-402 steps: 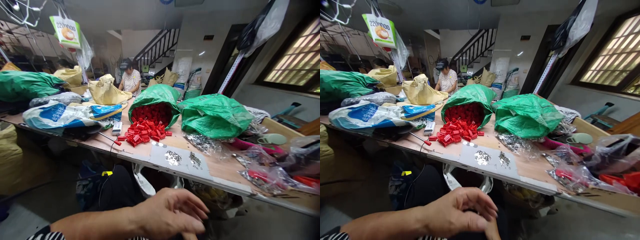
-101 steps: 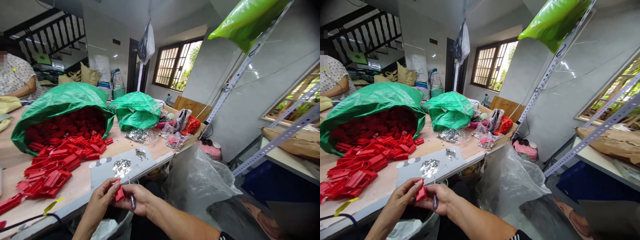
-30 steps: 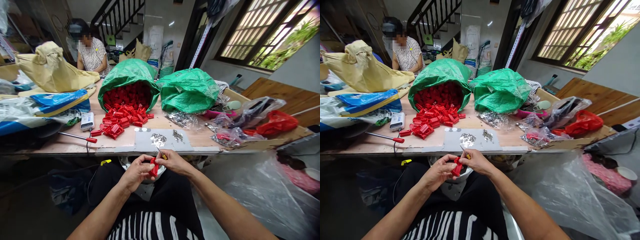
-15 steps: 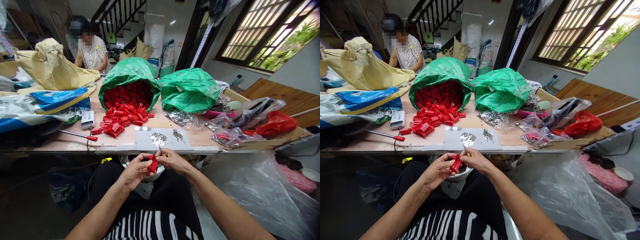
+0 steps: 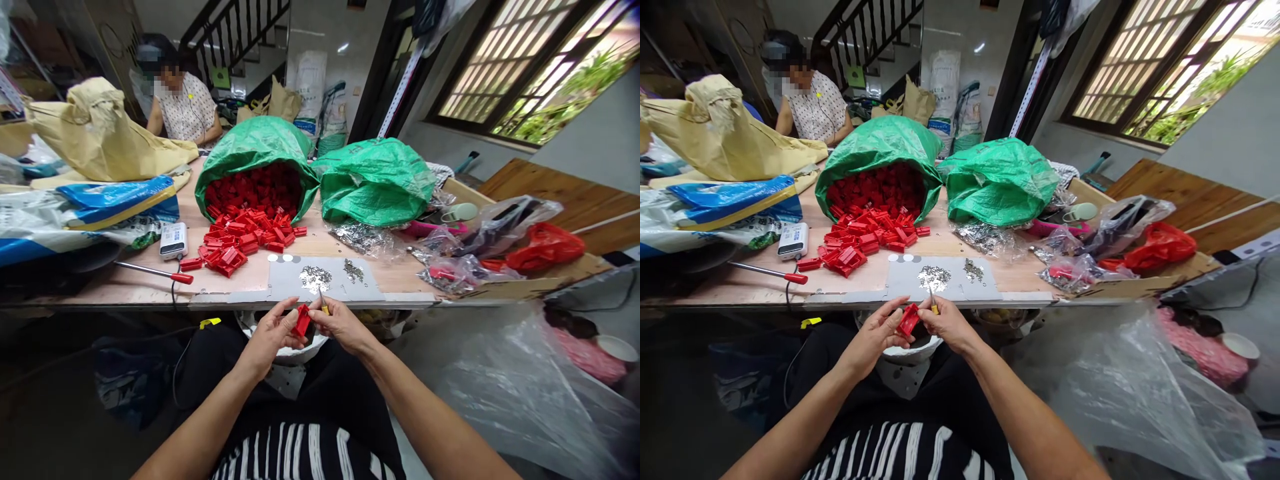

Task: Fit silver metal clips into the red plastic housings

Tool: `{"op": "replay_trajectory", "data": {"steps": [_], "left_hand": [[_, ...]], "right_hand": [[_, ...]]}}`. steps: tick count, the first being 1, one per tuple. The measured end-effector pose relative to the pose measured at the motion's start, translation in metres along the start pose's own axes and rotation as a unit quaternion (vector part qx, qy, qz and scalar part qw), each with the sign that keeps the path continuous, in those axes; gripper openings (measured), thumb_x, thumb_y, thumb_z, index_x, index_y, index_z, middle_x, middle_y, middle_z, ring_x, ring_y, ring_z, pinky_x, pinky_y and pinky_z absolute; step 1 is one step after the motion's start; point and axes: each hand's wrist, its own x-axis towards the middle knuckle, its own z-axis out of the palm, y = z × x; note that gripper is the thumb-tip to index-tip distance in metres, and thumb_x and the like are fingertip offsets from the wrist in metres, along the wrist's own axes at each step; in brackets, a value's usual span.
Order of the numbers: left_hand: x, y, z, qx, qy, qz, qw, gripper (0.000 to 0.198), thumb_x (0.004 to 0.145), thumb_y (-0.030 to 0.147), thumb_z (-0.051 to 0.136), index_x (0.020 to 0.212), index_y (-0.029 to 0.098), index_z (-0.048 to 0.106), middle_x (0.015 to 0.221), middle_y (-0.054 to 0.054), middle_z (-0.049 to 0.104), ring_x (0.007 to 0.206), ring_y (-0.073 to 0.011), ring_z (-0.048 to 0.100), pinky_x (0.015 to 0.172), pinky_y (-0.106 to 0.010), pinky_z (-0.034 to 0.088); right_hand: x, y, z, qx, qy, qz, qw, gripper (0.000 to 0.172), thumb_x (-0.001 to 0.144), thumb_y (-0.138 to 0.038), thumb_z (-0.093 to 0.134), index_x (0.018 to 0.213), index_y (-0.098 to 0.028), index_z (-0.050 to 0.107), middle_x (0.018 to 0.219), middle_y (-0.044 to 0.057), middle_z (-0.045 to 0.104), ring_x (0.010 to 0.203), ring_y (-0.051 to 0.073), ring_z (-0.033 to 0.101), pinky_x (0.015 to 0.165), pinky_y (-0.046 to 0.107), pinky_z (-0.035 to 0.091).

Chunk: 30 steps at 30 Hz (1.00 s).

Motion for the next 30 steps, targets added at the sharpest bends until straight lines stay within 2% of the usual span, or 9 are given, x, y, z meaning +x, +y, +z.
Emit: {"op": "replay_trajectory", "data": {"steps": [2, 4, 7, 11, 14, 19, 24, 27, 30], "left_hand": [[-0.001, -0.002, 0.001, 0.110, 0.040, 0.076, 0.990, 0.056, 0.073, 0.038, 0.071, 0.125, 0.021, 0.056, 0.103, -0.009, 0.065, 0.077, -0.0181, 0.064, 0.070, -0.030, 0.054], [-0.003, -0.005, 0.001, 0.189, 0.078, 0.161, 0.966, 0.045, 0.069, 0.029, 0.076, 0.112, 0.024, 0.066, 0.111, -0.008, 0.064, 0.092, -0.0208, 0.062, 0.081, -0.029, 0.051], [-0.003, -0.009, 0.001, 0.195, 0.097, 0.225, 0.950, 0.031, 0.069, 0.021, 0.074, 0.100, 0.026, 0.072, 0.109, -0.007, 0.066, 0.104, -0.0227, 0.058, 0.094, -0.029, 0.045], [-0.003, -0.015, -0.001, 0.181, 0.089, 0.189, 0.961, 0.030, 0.071, 0.022, 0.073, 0.101, 0.023, 0.072, 0.102, -0.007, 0.069, 0.093, -0.0225, 0.062, 0.087, -0.029, 0.047], [-0.002, -0.017, -0.001, 0.174, 0.085, 0.170, 0.966, 0.029, 0.073, 0.025, 0.072, 0.101, 0.021, 0.071, 0.098, -0.007, 0.071, 0.087, -0.0215, 0.064, 0.083, -0.028, 0.049], [-0.002, -0.021, 0.000, 0.166, 0.063, 0.167, 0.970, 0.029, 0.075, 0.026, 0.070, 0.103, 0.019, 0.070, 0.099, -0.008, 0.071, 0.089, -0.0214, 0.065, 0.082, -0.027, 0.050], [0.001, -0.027, -0.008, 0.151, 0.029, 0.182, 0.971, 0.029, 0.077, 0.026, 0.067, 0.105, 0.018, 0.069, 0.107, -0.010, 0.068, 0.097, -0.0232, 0.063, 0.089, -0.030, 0.048], [0.004, -0.033, -0.012, 0.113, 0.025, 0.179, 0.977, 0.028, 0.077, 0.026, 0.068, 0.105, 0.018, 0.068, 0.110, -0.010, 0.067, 0.102, -0.0234, 0.061, 0.093, -0.031, 0.047], [0.009, -0.036, -0.013, 0.011, 0.029, 0.128, 0.991, 0.031, 0.080, 0.030, 0.066, 0.109, 0.018, 0.065, 0.108, -0.009, 0.066, 0.095, -0.0209, 0.063, 0.086, -0.031, 0.051]], "right_hand": [[0.001, 0.008, 0.004, 0.032, 0.044, -0.011, 0.998, 0.039, 0.067, -0.046, 0.070, 0.078, -0.017, 0.046, 0.051, -0.007, 0.044, 0.044, 0.005, 0.033, 0.044, 0.019, 0.021], [0.001, 0.016, 0.008, 0.053, 0.076, -0.013, 0.996, 0.041, 0.067, -0.046, 0.070, 0.079, -0.017, 0.045, 0.051, -0.008, 0.043, 0.044, 0.005, 0.032, 0.043, 0.018, 0.019], [-0.003, 0.024, 0.009, 0.061, 0.075, -0.010, 0.995, 0.040, 0.070, -0.047, 0.069, 0.082, -0.018, 0.044, 0.052, -0.008, 0.043, 0.043, 0.004, 0.030, 0.043, 0.018, 0.018], [-0.010, 0.027, 0.003, 0.054, 0.021, -0.016, 0.998, 0.039, 0.075, -0.045, 0.069, 0.090, -0.017, 0.046, 0.058, -0.007, 0.046, 0.045, 0.004, 0.032, 0.044, 0.018, 0.020], [-0.014, 0.025, -0.002, 0.056, 0.004, -0.019, 0.998, 0.039, 0.075, -0.043, 0.070, 0.093, -0.016, 0.049, 0.059, -0.007, 0.044, 0.046, 0.003, 0.031, 0.045, 0.018, 0.019], [-0.017, 0.025, -0.007, 0.113, 0.009, 0.019, 0.993, 0.044, 0.068, -0.041, 0.077, 0.094, -0.017, 0.051, 0.060, -0.007, 0.043, 0.048, 0.004, 0.030, 0.044, 0.019, 0.015], [-0.019, 0.033, -0.008, 0.184, -0.001, 0.066, 0.981, 0.046, 0.062, -0.036, 0.081, 0.094, -0.016, 0.056, 0.059, -0.006, 0.042, 0.048, 0.003, 0.027, 0.045, 0.018, 0.014], [-0.017, 0.039, -0.006, 0.190, -0.008, 0.066, 0.979, 0.047, 0.062, -0.038, 0.081, 0.094, -0.016, 0.055, 0.057, -0.007, 0.039, 0.047, 0.003, 0.024, 0.044, 0.018, 0.012], [-0.010, 0.036, -0.010, 0.114, -0.014, 0.048, 0.992, 0.048, 0.067, -0.044, 0.076, 0.100, -0.018, 0.054, 0.063, -0.005, 0.047, 0.046, 0.004, 0.030, 0.043, 0.018, 0.016]]}}
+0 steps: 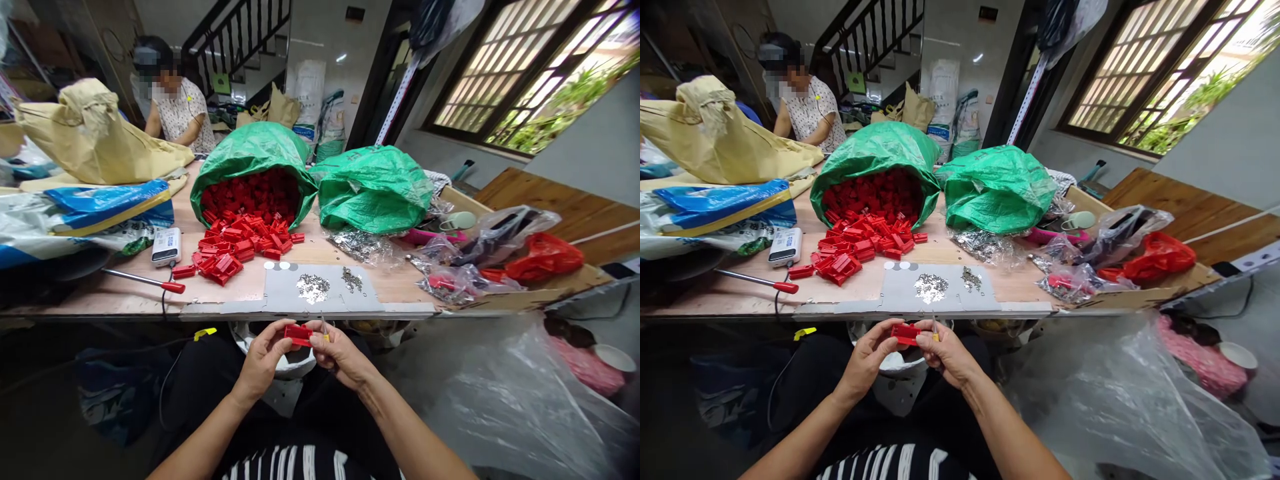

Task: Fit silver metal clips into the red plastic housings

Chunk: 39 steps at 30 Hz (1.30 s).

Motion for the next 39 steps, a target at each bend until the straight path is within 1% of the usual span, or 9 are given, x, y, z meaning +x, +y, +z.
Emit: {"op": "replay_trajectory", "data": {"steps": [3, 5, 8, 12, 19, 24, 31, 36, 39], "left_hand": [[0.004, 0.002, -0.001, -0.128, 0.030, -0.060, 0.990, 0.036, 0.082, 0.035, 0.063, 0.113, 0.017, 0.060, 0.102, -0.009, 0.067, 0.086, -0.0185, 0.064, 0.081, -0.035, 0.054], [0.006, 0.007, -0.002, -0.175, 0.035, -0.091, 0.980, 0.040, 0.083, 0.038, 0.062, 0.116, 0.016, 0.057, 0.098, -0.009, 0.067, 0.086, -0.0197, 0.065, 0.080, -0.039, 0.055], [0.008, 0.014, -0.004, -0.192, 0.036, -0.125, 0.973, 0.045, 0.084, 0.041, 0.060, 0.121, 0.017, 0.052, 0.095, -0.010, 0.067, 0.088, -0.0221, 0.066, 0.076, -0.038, 0.056], [0.008, 0.016, -0.005, -0.198, 0.040, -0.139, 0.970, 0.045, 0.086, 0.039, 0.058, 0.124, 0.017, 0.050, 0.093, -0.010, 0.067, 0.087, -0.0199, 0.066, 0.073, -0.032, 0.056], [0.011, 0.015, -0.006, -0.201, 0.040, -0.139, 0.969, 0.046, 0.084, 0.037, 0.061, 0.124, 0.016, 0.051, 0.092, -0.010, 0.067, 0.084, -0.0182, 0.066, 0.073, -0.030, 0.056], [0.012, 0.014, -0.009, -0.199, 0.046, -0.138, 0.969, 0.046, 0.084, 0.038, 0.062, 0.123, 0.016, 0.051, 0.093, -0.010, 0.067, 0.084, -0.0182, 0.065, 0.073, -0.031, 0.056], [0.015, 0.012, -0.010, -0.179, 0.062, -0.117, 0.975, 0.048, 0.077, 0.032, 0.070, 0.120, 0.019, 0.054, 0.097, -0.007, 0.063, 0.085, -0.0160, 0.063, 0.073, -0.030, 0.056], [0.020, 0.011, -0.006, -0.082, 0.083, -0.031, 0.993, 0.049, 0.073, 0.028, 0.073, 0.118, 0.021, 0.055, 0.099, -0.003, 0.061, 0.087, -0.0172, 0.062, 0.075, -0.031, 0.057], [0.021, 0.009, -0.005, 0.004, 0.101, 0.025, 0.995, 0.046, 0.071, 0.027, 0.075, 0.113, 0.021, 0.058, 0.099, -0.003, 0.063, 0.091, -0.0168, 0.062, 0.080, -0.028, 0.054]], "right_hand": [[0.012, -0.017, -0.014, -0.220, 0.067, -0.102, 0.968, 0.037, 0.077, -0.043, 0.065, 0.102, -0.019, 0.057, 0.087, 0.003, 0.061, 0.061, 0.010, 0.049, 0.053, 0.022, 0.036], [0.023, -0.030, -0.027, -0.400, 0.152, -0.186, 0.885, 0.019, 0.082, -0.033, 0.059, 0.094, -0.018, 0.061, 0.094, 0.005, 0.064, 0.082, 0.016, 0.057, 0.073, 0.028, 0.042], [0.038, -0.042, -0.043, -0.568, 0.189, -0.201, 0.776, 0.012, 0.084, -0.020, 0.053, 0.091, -0.018, 0.062, 0.093, 0.005, 0.064, 0.088, 0.018, 0.057, 0.081, 0.030, 0.040], [0.053, -0.044, -0.049, -0.630, 0.173, -0.180, 0.735, 0.015, 0.086, -0.018, 0.051, 0.095, -0.019, 0.064, 0.096, 0.005, 0.063, 0.088, 0.017, 0.057, 0.079, 0.027, 0.040], [0.067, -0.050, -0.039, -0.665, 0.145, -0.160, 0.715, 0.013, 0.086, -0.018, 0.052, 0.092, -0.022, 0.063, 0.096, 0.003, 0.061, 0.088, 0.015, 0.056, 0.078, 0.025, 0.038], [0.070, -0.056, -0.038, -0.668, 0.137, -0.147, 0.717, 0.006, 0.083, -0.017, 0.055, 0.082, -0.020, 0.060, 0.090, 0.003, 0.060, 0.084, 0.015, 0.055, 0.074, 0.025, 0.037], [0.069, -0.053, -0.043, -0.654, 0.141, -0.166, 0.725, 0.004, 0.086, -0.019, 0.047, 0.088, -0.018, 0.051, 0.084, 0.003, 0.059, 0.078, 0.016, 0.054, 0.071, 0.026, 0.037], [0.060, -0.053, -0.037, -0.563, 0.123, -0.199, 0.793, 0.009, 0.087, -0.022, 0.045, 0.091, -0.019, 0.053, 0.092, 0.004, 0.062, 0.085, 0.016, 0.056, 0.076, 0.028, 0.040], [0.051, -0.052, -0.024, -0.502, 0.108, -0.195, 0.835, 0.012, 0.087, -0.028, 0.049, 0.087, -0.019, 0.057, 0.085, 0.002, 0.062, 0.079, 0.015, 0.056, 0.073, 0.028, 0.041]]}}
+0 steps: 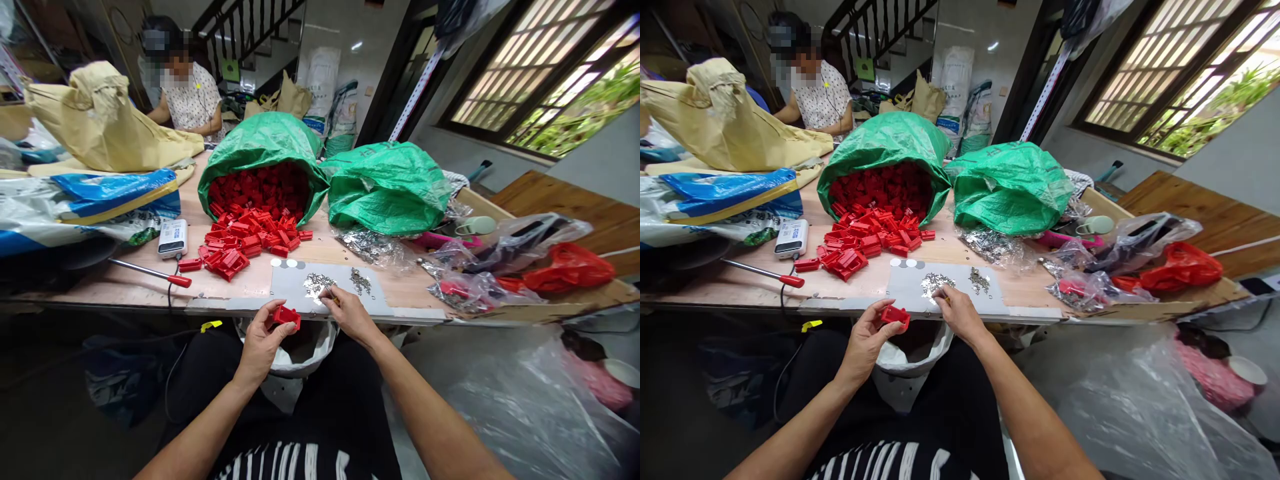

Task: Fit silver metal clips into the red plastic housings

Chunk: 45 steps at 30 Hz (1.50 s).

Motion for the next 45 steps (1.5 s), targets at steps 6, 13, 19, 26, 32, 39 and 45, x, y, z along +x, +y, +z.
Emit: {"op": "replay_trajectory", "data": {"steps": [6, 13, 19, 26, 32, 39, 45], "left_hand": [[-0.002, -0.007, 0.001, 0.197, 0.030, 0.171, 0.965, 0.030, 0.073, 0.029, 0.072, 0.100, 0.021, 0.062, 0.100, -0.004, 0.060, 0.091, -0.0153, 0.059, 0.074, -0.023, 0.052], [-0.003, -0.008, 0.004, 0.265, 0.039, 0.254, 0.930, 0.027, 0.077, 0.030, 0.070, 0.100, 0.021, 0.059, 0.096, -0.003, 0.058, 0.084, -0.0130, 0.058, 0.064, -0.019, 0.051], [-0.003, -0.007, 0.003, 0.303, 0.011, 0.321, 0.897, 0.027, 0.078, 0.025, 0.069, 0.102, 0.020, 0.059, 0.097, -0.005, 0.060, 0.091, -0.0154, 0.059, 0.076, -0.026, 0.051], [-0.003, -0.005, 0.004, 0.303, -0.020, 0.327, 0.895, 0.028, 0.079, 0.022, 0.068, 0.106, 0.023, 0.061, 0.098, -0.004, 0.061, 0.093, -0.0141, 0.059, 0.082, -0.026, 0.050], [-0.002, -0.006, 0.004, 0.153, 0.005, 0.133, 0.979, 0.035, 0.073, 0.030, 0.073, 0.106, 0.022, 0.064, 0.105, -0.004, 0.062, 0.094, -0.0149, 0.061, 0.079, -0.023, 0.053], [0.000, -0.001, 0.007, -0.022, -0.017, -0.005, 1.000, 0.050, 0.069, 0.028, 0.075, 0.115, 0.017, 0.060, 0.092, -0.004, 0.067, 0.079, -0.0147, 0.064, 0.074, -0.028, 0.055], [0.004, -0.003, 0.009, -0.036, -0.043, -0.009, 0.998, 0.044, 0.067, 0.025, 0.077, 0.107, 0.018, 0.061, 0.091, -0.002, 0.066, 0.080, -0.0117, 0.061, 0.076, -0.024, 0.052]], "right_hand": [[-0.016, -0.031, 0.020, 0.279, -0.054, 0.113, 0.952, 0.029, 0.077, -0.044, 0.061, 0.085, -0.017, 0.055, 0.062, -0.003, 0.054, 0.047, 0.007, 0.043, 0.047, 0.021, 0.030], [-0.026, -0.033, 0.047, 0.393, -0.029, 0.160, 0.905, 0.041, 0.069, -0.053, 0.068, 0.077, -0.017, 0.049, 0.048, -0.008, 0.040, 0.041, 0.005, 0.029, 0.041, 0.019, 0.021], [-0.029, -0.029, 0.046, 0.352, -0.024, 0.116, 0.928, 0.037, 0.073, -0.050, 0.066, 0.075, -0.017, 0.049, 0.049, -0.008, 0.039, 0.043, 0.005, 0.029, 0.042, 0.020, 0.022], [-0.030, -0.034, 0.038, 0.353, -0.067, 0.143, 0.922, 0.037, 0.070, -0.046, 0.068, 0.071, -0.017, 0.046, 0.045, -0.009, 0.038, 0.042, 0.005, 0.029, 0.042, 0.019, 0.020], [-0.031, -0.036, 0.035, 0.397, -0.109, 0.173, 0.895, 0.044, 0.067, -0.051, 0.072, 0.074, -0.018, 0.044, 0.046, -0.009, 0.039, 0.041, 0.004, 0.027, 0.041, 0.018, 0.017], [-0.035, -0.032, 0.030, 0.408, -0.091, 0.175, 0.892, 0.047, 0.071, -0.058, 0.066, 0.079, -0.019, 0.041, 0.052, -0.009, 0.035, 0.042, 0.004, 0.027, 0.041, 0.017, 0.015], [-0.034, -0.032, 0.033, 0.416, -0.129, 0.171, 0.884, 0.048, 0.071, -0.054, 0.069, 0.076, -0.019, 0.038, 0.051, -0.010, 0.033, 0.043, 0.003, 0.025, 0.042, 0.017, 0.015]]}}
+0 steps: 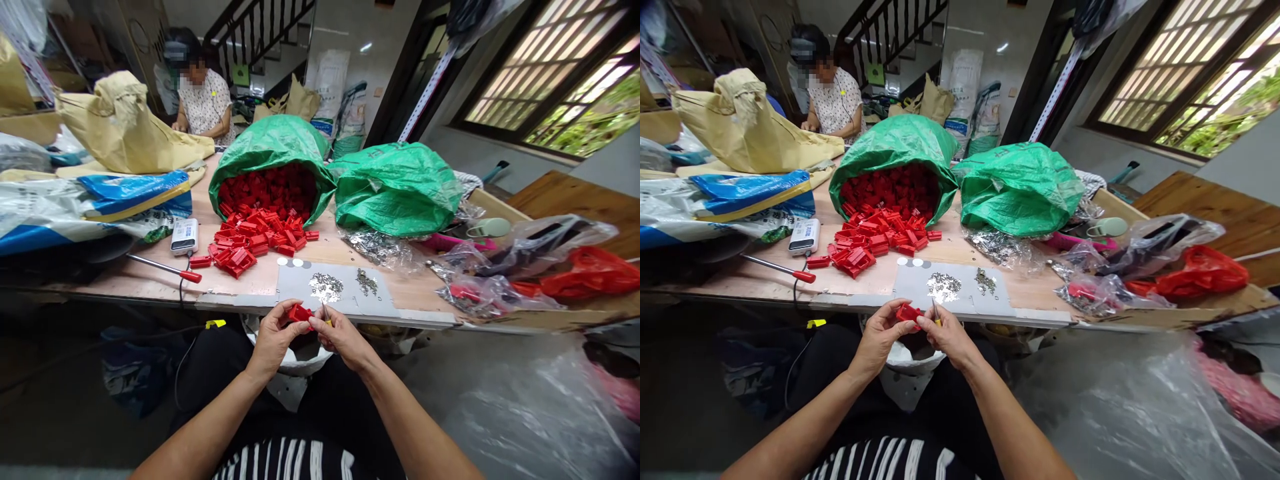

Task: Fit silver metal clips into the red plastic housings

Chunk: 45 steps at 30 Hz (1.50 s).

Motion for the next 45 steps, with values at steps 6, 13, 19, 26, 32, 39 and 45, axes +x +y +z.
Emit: {"op": "replay_trajectory", "data": {"steps": [6, 13, 19, 26, 32, 39, 45], "left_hand": [[0.016, 0.003, -0.006, 0.077, -0.017, 0.039, 0.996, 0.034, 0.069, 0.027, 0.075, 0.099, 0.017, 0.060, 0.091, -0.002, 0.066, 0.084, -0.0127, 0.061, 0.081, -0.024, 0.048], [0.044, 0.010, -0.026, 0.331, 0.006, 0.115, 0.937, 0.027, 0.073, 0.023, 0.068, 0.098, 0.020, 0.061, 0.084, 0.001, 0.065, 0.079, -0.0140, 0.060, 0.077, -0.026, 0.047], [0.055, 0.006, -0.035, 0.420, -0.051, 0.137, 0.896, 0.036, 0.072, 0.018, 0.068, 0.107, 0.021, 0.063, 0.096, -0.001, 0.068, 0.087, -0.0152, 0.062, 0.083, -0.028, 0.048], [0.060, 0.005, -0.038, 0.418, -0.076, 0.140, 0.895, 0.040, 0.070, 0.016, 0.070, 0.109, 0.020, 0.064, 0.104, -0.003, 0.069, 0.096, -0.0160, 0.063, 0.091, -0.029, 0.047], [0.060, 0.005, -0.038, 0.421, -0.082, 0.146, 0.891, 0.037, 0.071, 0.019, 0.071, 0.108, 0.021, 0.064, 0.099, -0.002, 0.069, 0.092, -0.0165, 0.064, 0.088, -0.029, 0.048], [0.062, 0.002, -0.039, 0.427, -0.085, 0.160, 0.886, 0.037, 0.072, 0.022, 0.070, 0.108, 0.021, 0.063, 0.097, -0.002, 0.068, 0.089, -0.0160, 0.063, 0.084, -0.029, 0.049], [0.062, 0.000, -0.041, 0.428, -0.092, 0.175, 0.882, 0.035, 0.075, 0.023, 0.069, 0.109, 0.021, 0.062, 0.097, -0.003, 0.067, 0.089, -0.0155, 0.062, 0.083, -0.028, 0.048]], "right_hand": [[0.012, 0.001, -0.005, -0.081, 0.021, -0.034, 0.996, 0.044, 0.076, -0.054, 0.064, 0.092, -0.019, 0.044, 0.064, -0.006, 0.042, 0.046, 0.005, 0.032, 0.042, 0.018, 0.023], [0.028, 0.013, -0.018, -0.398, 0.134, -0.225, 0.879, 0.032, 0.090, -0.035, 0.042, 0.109, -0.018, 0.062, 0.091, 0.009, 0.054, 0.080, 0.020, 0.055, 0.075, 0.035, 0.046], [0.028, 0.012, -0.017, -0.463, 0.110, -0.197, 0.857, 0.024, 0.087, -0.026, 0.048, 0.105, -0.019, 0.061, 0.087, 0.006, 0.063, 0.079, 0.019, 0.057, 0.073, 0.031, 0.044], [0.031, 0.006, -0.019, -0.461, 0.076, -0.217, 0.857, 0.017, 0.086, -0.022, 0.049, 0.096, -0.019, 0.062, 0.090, 0.005, 0.064, 0.083, 0.017, 0.058, 0.075, 0.030, 0.043], [0.036, 0.010, -0.022, -0.445, 0.065, -0.230, 0.863, 0.016, 0.085, -0.020, 0.050, 0.095, -0.019, 0.062, 0.092, 0.006, 0.063, 0.085, 0.018, 0.058, 0.078, 0.031, 0.044], [0.039, 0.010, -0.026, -0.419, 0.054, -0.229, 0.877, 0.015, 0.085, -0.020, 0.051, 0.094, -0.020, 0.064, 0.090, 0.006, 0.064, 0.084, 0.017, 0.059, 0.077, 0.031, 0.045], [0.041, 0.008, -0.028, -0.420, 0.042, -0.219, 0.880, 0.015, 0.085, -0.019, 0.052, 0.092, -0.020, 0.065, 0.088, 0.006, 0.063, 0.084, 0.018, 0.058, 0.077, 0.031, 0.045]]}}
